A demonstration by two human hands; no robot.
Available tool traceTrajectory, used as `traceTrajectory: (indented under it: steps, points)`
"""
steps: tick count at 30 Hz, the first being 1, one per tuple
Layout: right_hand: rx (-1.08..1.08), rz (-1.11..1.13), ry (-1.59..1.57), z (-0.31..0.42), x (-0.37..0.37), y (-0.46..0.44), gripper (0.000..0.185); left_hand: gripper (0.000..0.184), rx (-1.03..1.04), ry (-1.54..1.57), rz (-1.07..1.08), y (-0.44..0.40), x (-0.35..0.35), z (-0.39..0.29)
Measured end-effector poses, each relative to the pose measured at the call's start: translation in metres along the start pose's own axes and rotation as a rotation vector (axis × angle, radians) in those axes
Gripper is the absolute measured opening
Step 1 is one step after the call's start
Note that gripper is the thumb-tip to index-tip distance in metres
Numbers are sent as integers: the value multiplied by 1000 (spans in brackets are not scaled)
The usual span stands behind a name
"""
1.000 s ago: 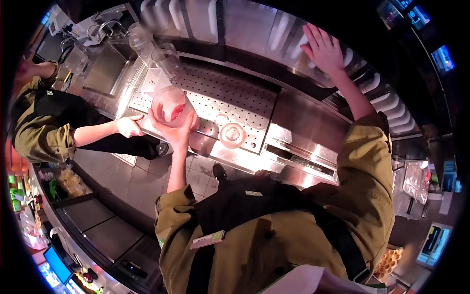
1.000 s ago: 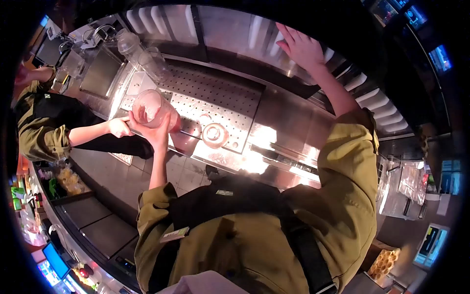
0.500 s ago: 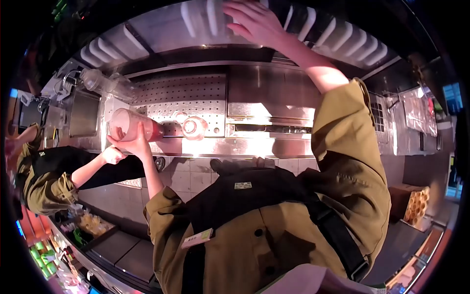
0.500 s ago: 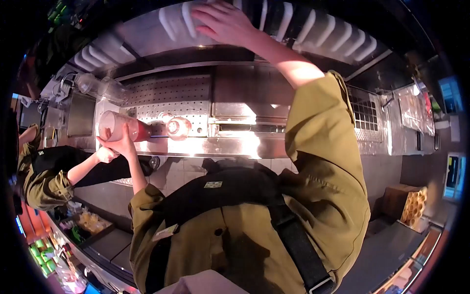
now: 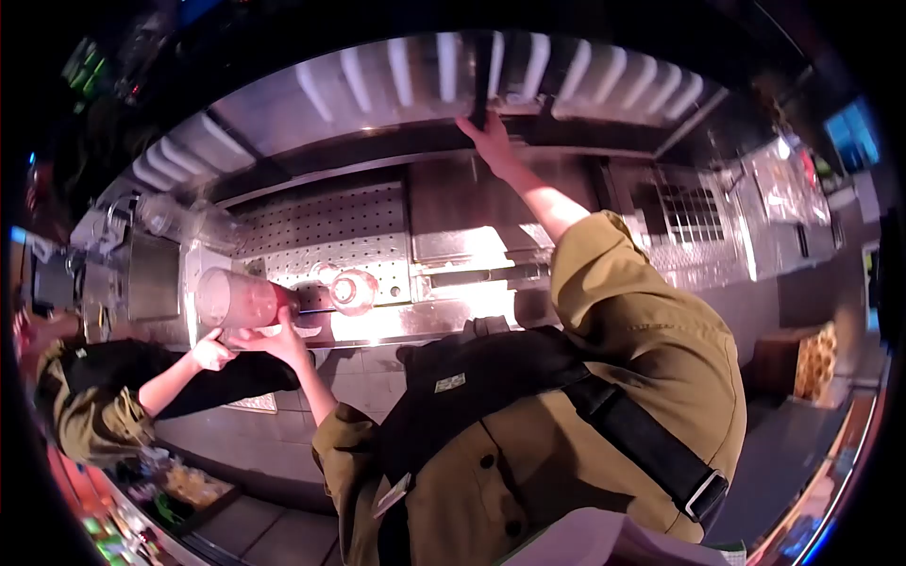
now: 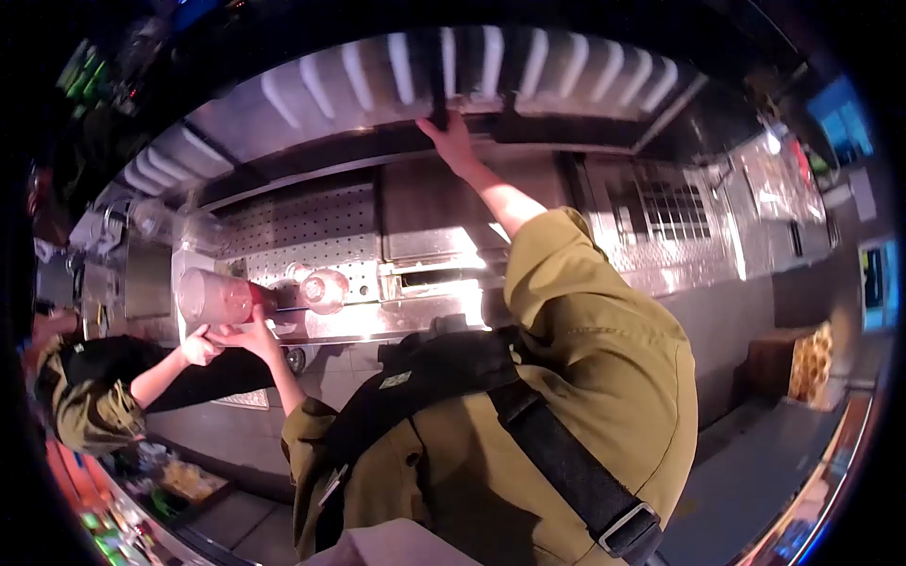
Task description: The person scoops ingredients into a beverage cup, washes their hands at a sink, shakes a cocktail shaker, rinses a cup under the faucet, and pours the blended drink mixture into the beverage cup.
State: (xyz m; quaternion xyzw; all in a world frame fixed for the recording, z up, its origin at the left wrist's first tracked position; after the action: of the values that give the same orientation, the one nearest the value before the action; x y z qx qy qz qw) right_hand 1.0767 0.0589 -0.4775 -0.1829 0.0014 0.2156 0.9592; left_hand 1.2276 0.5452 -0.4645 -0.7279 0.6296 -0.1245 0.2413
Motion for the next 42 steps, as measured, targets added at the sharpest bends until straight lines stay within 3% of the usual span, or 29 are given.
traceTrajectory:
  steps: [1,2,3,5,6,7,9,11,13,16,17,20,22,24,26,28,29,30,31,32,33,35,37,38,39,40,42]
  points:
    - [20,-16,184,6,-1,3,53,112,-127,106,5,11,3,3]
    - [43,-28,367,14,-3,8,54,110,-66,-115,102,12,0,16]
    - [15,51,226,13,4,7,56,107,-180,-114,101,18,2,12]
    - [-39,-60,289,-5,4,4,58,106,-311,7,98,21,7,6]
    - [-95,-105,435,8,3,8,57,99,-123,-222,72,22,6,29]
    - [-128,-65,333,-3,2,2,54,98,-106,-173,8,18,5,24]
    - [-91,-57,353,5,5,4,48,98,-259,-124,30,17,5,28]
    - [-69,-49,453,9,7,4,48,96,-182,-185,4,18,5,44]
    - [-118,-7,551,10,9,10,55,95,-83,-267,16,18,4,42]
    - [-72,4,836,11,-1,3,68,89,-226,-91,34,21,8,47]
    - [132,151,934,17,-3,1,67,87,-260,-121,30,21,8,41]
    - [126,380,1195,77,-8,12,54,85,-215,-83,24,21,9,45]
    - [15,541,1285,106,-1,28,48,83,-154,-86,2,17,7,46]
    - [-168,714,1130,135,44,40,43,81,-107,-136,5,19,7,38]
    - [-516,766,917,167,109,50,35,81,-119,-182,55,19,7,34]
    - [-788,719,592,203,178,54,26,79,-358,-57,127,22,9,15]
    - [-1056,664,513,194,224,50,20,75,-259,-2,114,27,6,55]
    - [-1402,660,729,208,251,54,23,73,-201,-167,130,24,9,21]
    - [-1164,599,510,217,259,54,21,67,-224,88,141,25,15,15]
    - [-979,624,351,260,227,63,22,69,-163,13,125,25,15,17]
    - [-944,531,222,266,211,72,28,72,-154,147,118,26,19,6]
    - [-896,364,214,255,163,82,31,72,-217,-136,187,23,13,7]
    - [-615,370,428,219,99,74,30,75,-178,-114,204,19,10,32]
    - [-552,222,446,187,64,65,29,78,-119,-116,188,19,9,44]
    - [-552,23,469,155,20,55,29,79,-195,-123,213,20,10,35]
    - [-637,-126,548,136,-27,47,29,79,-185,-154,228,19,11,31]
    - [-377,-371,503,108,-116,37,26,79,-168,-128,255,18,12,26]
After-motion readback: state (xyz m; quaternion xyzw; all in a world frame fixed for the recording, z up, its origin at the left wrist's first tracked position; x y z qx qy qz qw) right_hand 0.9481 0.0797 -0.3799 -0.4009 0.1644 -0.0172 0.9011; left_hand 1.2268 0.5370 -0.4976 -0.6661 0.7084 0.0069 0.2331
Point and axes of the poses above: each hand's wrist, its own y-axis away from the middle knuckle, its own x-axis out of the palm, z = x × y, the point moved 4 cm from there along -y, towards the middle knuckle, and after that the axes turned 5 degrees about y, right-handed, at the moved point
